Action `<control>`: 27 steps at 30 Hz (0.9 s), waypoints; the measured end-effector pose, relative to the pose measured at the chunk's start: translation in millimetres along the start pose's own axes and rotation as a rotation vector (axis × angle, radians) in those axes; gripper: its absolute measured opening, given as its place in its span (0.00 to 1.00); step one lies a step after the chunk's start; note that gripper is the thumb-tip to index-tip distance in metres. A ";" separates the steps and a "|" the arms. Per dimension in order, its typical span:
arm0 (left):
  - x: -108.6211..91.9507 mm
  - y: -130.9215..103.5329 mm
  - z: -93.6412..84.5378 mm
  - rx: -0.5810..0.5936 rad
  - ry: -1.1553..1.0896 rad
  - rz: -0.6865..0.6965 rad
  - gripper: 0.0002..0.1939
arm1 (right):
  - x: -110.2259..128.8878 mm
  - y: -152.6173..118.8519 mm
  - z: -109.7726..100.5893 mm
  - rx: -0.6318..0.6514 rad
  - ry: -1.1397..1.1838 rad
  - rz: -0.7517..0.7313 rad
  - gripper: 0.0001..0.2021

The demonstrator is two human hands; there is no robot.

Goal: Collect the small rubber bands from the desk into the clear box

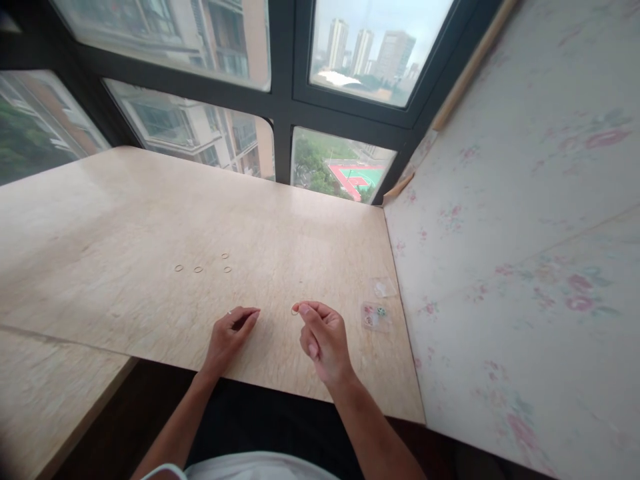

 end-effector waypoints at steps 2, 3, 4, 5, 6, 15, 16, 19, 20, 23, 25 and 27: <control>-0.1 -0.4 0.3 0.008 0.015 0.003 0.11 | -4.5 0.6 -10.1 -0.057 -0.009 -0.024 0.12; -0.2 -0.6 0.5 0.010 0.025 0.007 0.12 | -7.5 1.0 -17.7 -0.096 -0.020 -0.039 0.13; -0.4 -0.8 0.7 0.012 0.036 0.013 0.12 | -10.7 1.3 -27.2 -0.146 -0.038 -0.058 0.13; -0.6 -0.9 1.0 0.013 0.048 0.019 0.12 | -14.0 1.2 -38.7 -0.209 -0.065 -0.081 0.14; -0.8 -0.9 1.3 0.015 0.059 0.025 0.12 | -16.9 0.4 -52.0 -0.287 -0.101 -0.107 0.15; 0.5 2.8 3.9 0.039 0.154 0.027 0.14 | -18.4 -30.8 -163.9 -0.914 -0.585 -0.285 0.23; 0.3 3.3 4.3 0.041 0.169 0.026 0.14 | -17.5 -32.2 -170.3 -0.936 -0.637 -0.303 0.23; -1.1 4.0 5.9 0.044 0.211 0.023 0.15 | -18.2 -28.5 -184.2 -0.858 -0.867 -0.259 0.23; -1.7 4.0 6.6 0.044 0.226 0.026 0.15 | -19.3 -26.1 -187.5 -0.804 -0.959 -0.221 0.23; -2.5 3.3 8.8 0.047 0.261 0.038 0.16 | -21.4 -22.6 -193.3 -0.735 -1.148 -0.150 0.23; -2.5 3.1 9.8 0.045 0.269 0.041 0.16 | -20.9 -25.1 -192.6 -0.767 -1.162 -0.169 0.23; -2.6 3.7 9.9 0.043 0.261 0.032 0.15 | -20.6 -29.5 -187.2 -0.773 -1.132 -0.202 0.23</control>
Point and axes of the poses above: each hand's wrist, its own y-axis towards the middle knuckle, its own z-axis out of the palm, x = y × z, the point moved 2 cm from there along y, towards the middle knuckle, and after that the axes turned 9 degrees about -y, right-handed, at the moved point
